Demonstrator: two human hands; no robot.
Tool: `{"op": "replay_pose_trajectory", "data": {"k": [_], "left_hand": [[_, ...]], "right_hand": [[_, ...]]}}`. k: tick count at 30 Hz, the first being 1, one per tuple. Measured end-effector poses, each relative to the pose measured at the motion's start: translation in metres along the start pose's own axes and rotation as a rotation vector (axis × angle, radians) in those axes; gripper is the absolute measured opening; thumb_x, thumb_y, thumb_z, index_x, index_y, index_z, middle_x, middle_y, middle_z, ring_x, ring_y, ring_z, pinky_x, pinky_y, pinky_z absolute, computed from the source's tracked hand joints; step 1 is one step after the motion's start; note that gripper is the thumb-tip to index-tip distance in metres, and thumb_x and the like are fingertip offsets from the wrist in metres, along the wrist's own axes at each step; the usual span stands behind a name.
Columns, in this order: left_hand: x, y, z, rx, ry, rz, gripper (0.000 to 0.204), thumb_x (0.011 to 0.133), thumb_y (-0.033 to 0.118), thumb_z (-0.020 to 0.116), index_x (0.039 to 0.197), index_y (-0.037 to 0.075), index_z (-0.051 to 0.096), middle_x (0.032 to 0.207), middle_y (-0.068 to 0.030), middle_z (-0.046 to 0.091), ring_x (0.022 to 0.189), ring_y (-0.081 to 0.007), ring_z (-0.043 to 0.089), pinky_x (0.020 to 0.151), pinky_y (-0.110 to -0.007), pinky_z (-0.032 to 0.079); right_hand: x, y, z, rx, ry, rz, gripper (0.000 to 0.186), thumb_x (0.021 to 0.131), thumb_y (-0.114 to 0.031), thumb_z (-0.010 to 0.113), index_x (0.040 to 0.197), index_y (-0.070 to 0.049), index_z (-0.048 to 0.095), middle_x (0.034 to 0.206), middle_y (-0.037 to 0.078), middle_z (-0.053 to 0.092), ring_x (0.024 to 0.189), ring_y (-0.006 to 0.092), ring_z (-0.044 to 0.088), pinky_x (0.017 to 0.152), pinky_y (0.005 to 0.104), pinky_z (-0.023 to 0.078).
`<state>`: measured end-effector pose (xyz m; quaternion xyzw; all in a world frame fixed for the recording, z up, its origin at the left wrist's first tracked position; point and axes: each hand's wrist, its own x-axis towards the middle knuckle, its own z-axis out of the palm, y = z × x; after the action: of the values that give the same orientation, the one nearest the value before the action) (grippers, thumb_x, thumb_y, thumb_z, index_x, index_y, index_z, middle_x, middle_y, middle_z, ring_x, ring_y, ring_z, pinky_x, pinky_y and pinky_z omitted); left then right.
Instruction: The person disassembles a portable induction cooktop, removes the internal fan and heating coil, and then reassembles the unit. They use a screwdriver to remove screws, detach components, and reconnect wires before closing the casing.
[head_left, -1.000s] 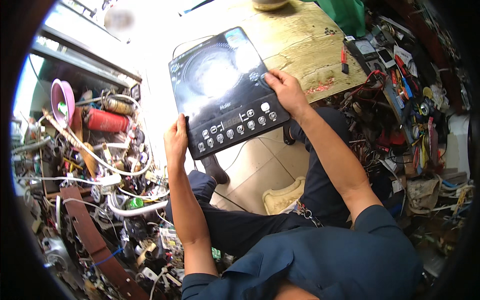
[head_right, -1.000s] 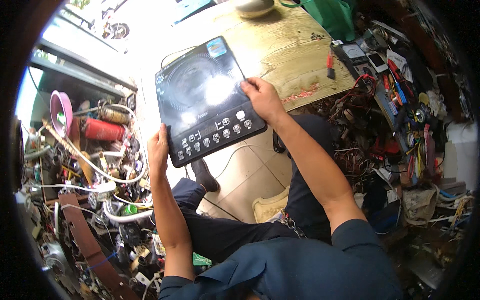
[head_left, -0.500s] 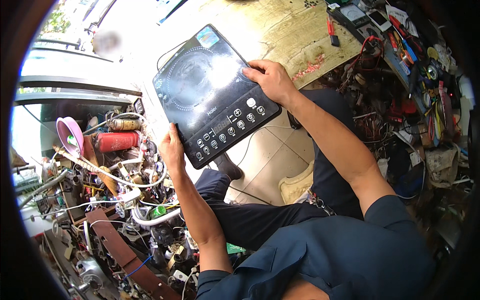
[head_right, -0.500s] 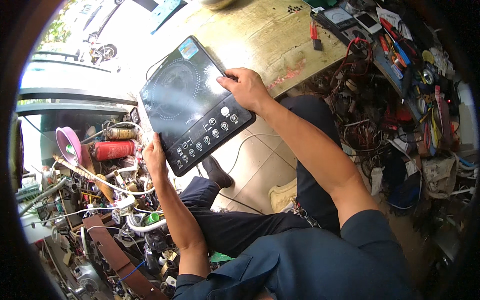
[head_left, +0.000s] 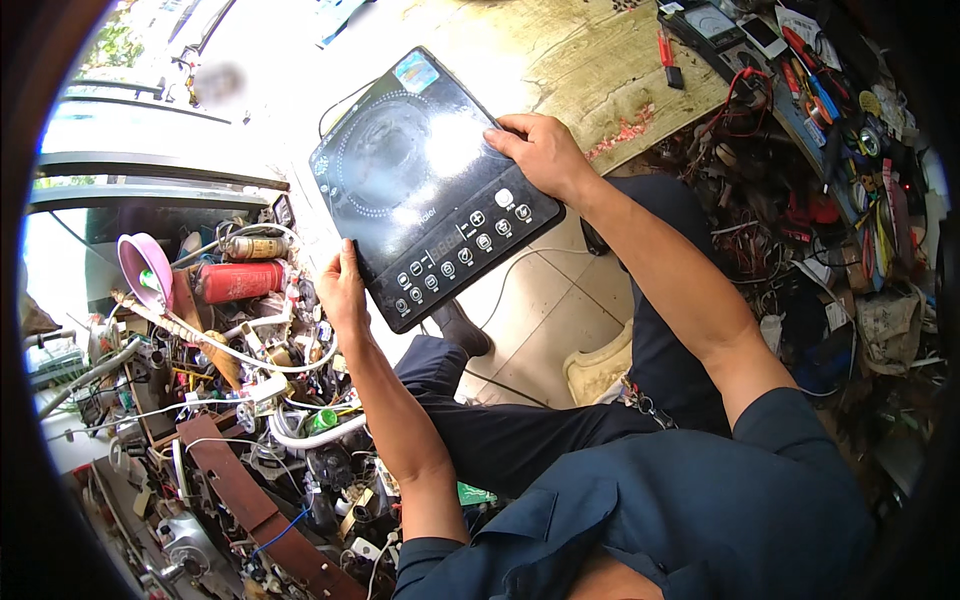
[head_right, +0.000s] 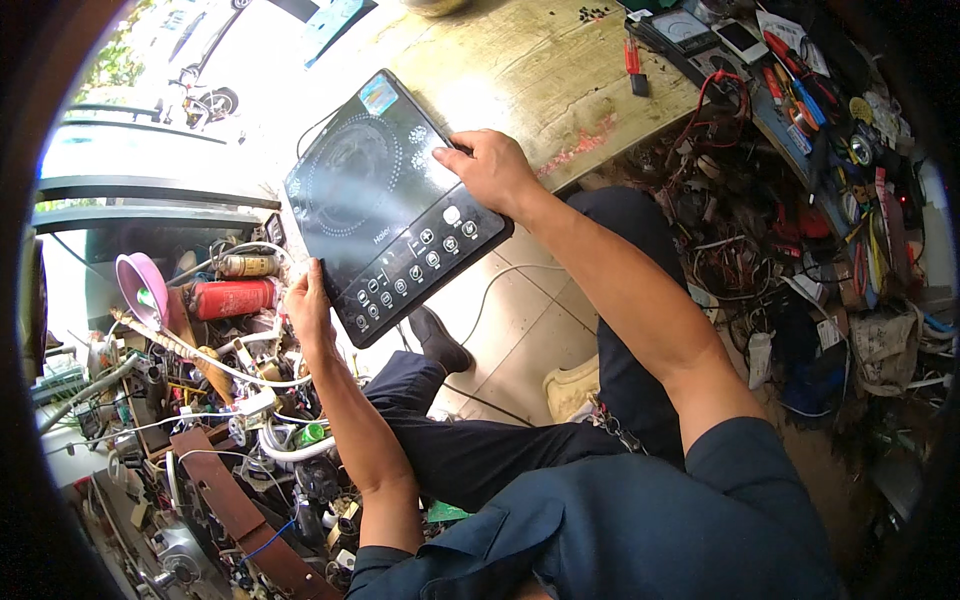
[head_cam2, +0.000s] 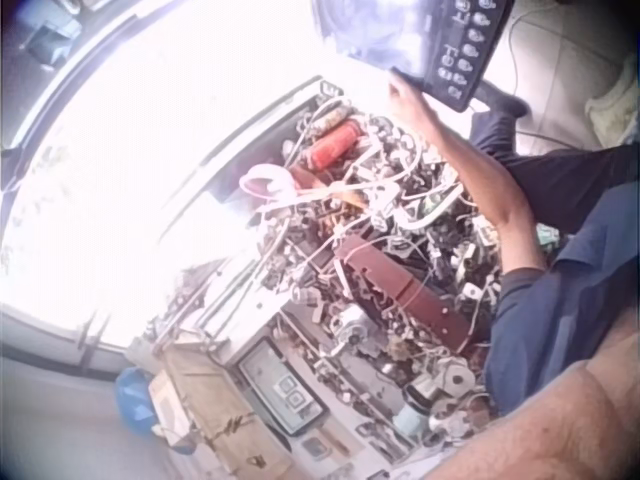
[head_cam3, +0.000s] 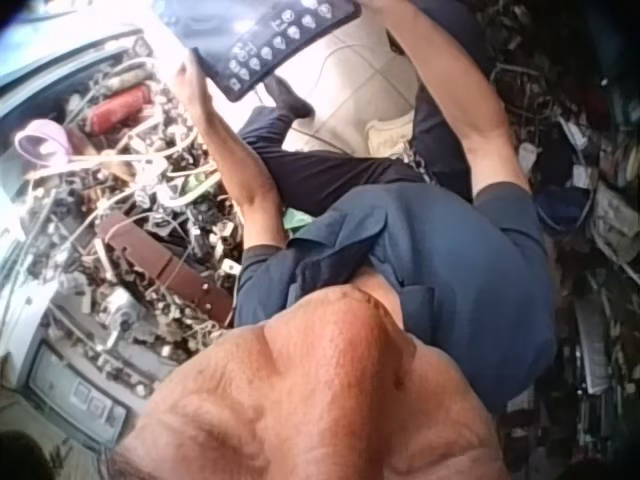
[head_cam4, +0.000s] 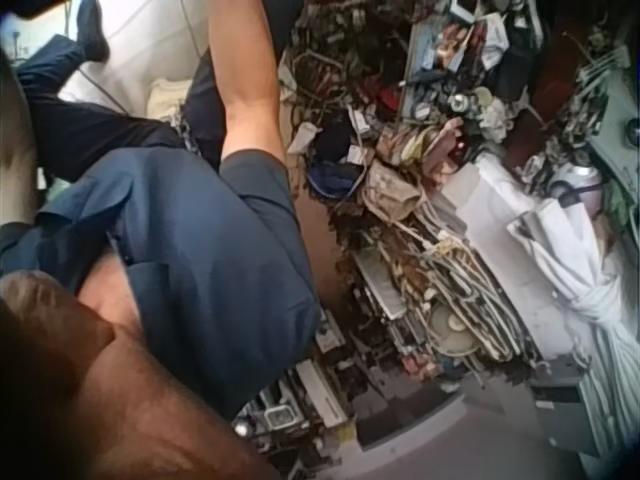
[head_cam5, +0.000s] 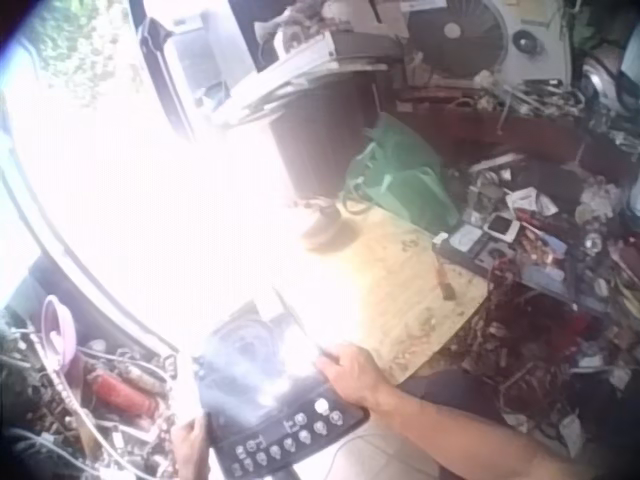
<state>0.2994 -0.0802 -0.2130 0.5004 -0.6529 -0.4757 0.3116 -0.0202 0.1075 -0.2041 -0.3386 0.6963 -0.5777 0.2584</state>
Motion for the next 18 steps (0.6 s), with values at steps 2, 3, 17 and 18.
{"op": "replay_pose_trajectory", "data": {"k": [2,3,17,18], "left_hand": [[0.001,0.001,0.002,-0.001,-0.043,-0.052,0.042,0.104,0.035,0.066,0.106,-0.006,0.075,0.085,-0.0026,0.071,0.071,-0.0078,0.057,0.066,-0.025,0.046],[0.002,0.002,-0.001,0.000,-0.047,-0.074,0.041,0.104,0.035,0.066,0.105,-0.005,0.075,0.084,-0.0021,0.070,0.071,-0.0076,0.057,0.065,-0.024,0.046],[0.049,0.010,0.017,0.142,0.084,-0.056,0.051,0.104,0.038,0.065,0.089,-0.010,0.074,0.067,-0.0028,0.063,0.064,-0.0081,0.050,0.057,-0.031,0.045],[0.047,0.013,0.018,0.141,0.092,-0.071,0.051,0.104,0.038,0.065,0.091,-0.011,0.073,0.067,-0.0038,0.064,0.065,-0.0083,0.051,0.058,-0.032,0.046]], "right_hand": [[0.006,0.012,0.004,0.082,0.021,0.017,0.041,0.094,-0.035,0.071,0.109,0.003,0.073,0.093,0.019,0.073,0.082,0.0264,0.068,0.076,0.0373,0.052],[0.013,0.010,0.007,0.083,0.015,0.045,0.041,0.096,-0.032,0.070,0.114,0.004,0.071,0.096,0.016,0.074,0.084,0.0217,0.067,0.076,0.0341,0.052],[0.086,0.008,0.022,-0.007,0.007,0.022,0.037,0.099,-0.029,0.069,0.109,0.007,0.074,0.088,0.007,0.075,0.079,0.0109,0.063,0.074,0.0292,0.051],[0.084,0.004,0.020,-0.005,-0.011,0.044,0.036,0.099,-0.026,0.069,0.113,0.007,0.074,0.092,0.005,0.075,0.081,0.0100,0.063,0.076,0.0278,0.051]]}}
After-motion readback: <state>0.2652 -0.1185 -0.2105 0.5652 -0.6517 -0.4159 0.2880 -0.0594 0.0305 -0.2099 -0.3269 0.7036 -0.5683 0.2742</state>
